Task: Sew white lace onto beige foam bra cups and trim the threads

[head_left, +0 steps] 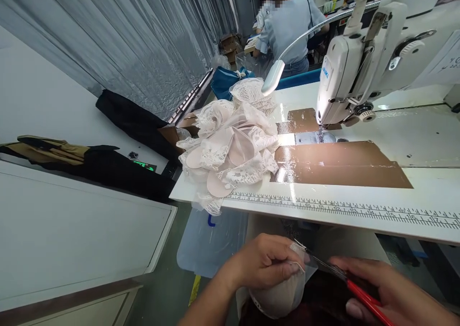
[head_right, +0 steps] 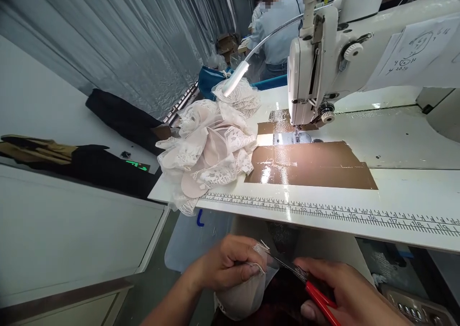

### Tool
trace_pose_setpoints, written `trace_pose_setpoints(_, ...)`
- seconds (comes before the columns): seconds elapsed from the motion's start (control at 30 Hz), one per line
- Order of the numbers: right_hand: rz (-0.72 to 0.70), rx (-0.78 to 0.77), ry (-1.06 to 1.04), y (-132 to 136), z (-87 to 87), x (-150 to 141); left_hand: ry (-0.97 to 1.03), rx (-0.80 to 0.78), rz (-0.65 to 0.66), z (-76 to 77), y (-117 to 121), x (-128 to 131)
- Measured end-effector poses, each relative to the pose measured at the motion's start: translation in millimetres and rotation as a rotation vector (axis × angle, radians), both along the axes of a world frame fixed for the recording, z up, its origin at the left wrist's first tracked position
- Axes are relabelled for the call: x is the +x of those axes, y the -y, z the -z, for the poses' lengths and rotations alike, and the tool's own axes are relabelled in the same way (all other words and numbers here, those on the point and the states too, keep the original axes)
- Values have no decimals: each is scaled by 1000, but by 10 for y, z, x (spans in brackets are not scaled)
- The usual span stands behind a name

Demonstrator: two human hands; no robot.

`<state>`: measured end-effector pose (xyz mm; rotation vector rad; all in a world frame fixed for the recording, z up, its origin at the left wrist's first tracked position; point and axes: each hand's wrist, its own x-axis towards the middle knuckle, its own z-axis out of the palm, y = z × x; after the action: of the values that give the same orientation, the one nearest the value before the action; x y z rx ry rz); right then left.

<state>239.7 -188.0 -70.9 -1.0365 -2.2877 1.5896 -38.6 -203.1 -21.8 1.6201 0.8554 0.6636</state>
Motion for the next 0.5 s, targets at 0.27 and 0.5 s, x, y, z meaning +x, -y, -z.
trace_pose_setpoints(0.27, -54, -40, -8, -129, -297, -194, -61, 0, 45, 79, 14, -12)
trace_pose_setpoints(0.5, -37, -29, -5, -134, -326, -205, 22, 51, 69, 145, -18, 16)
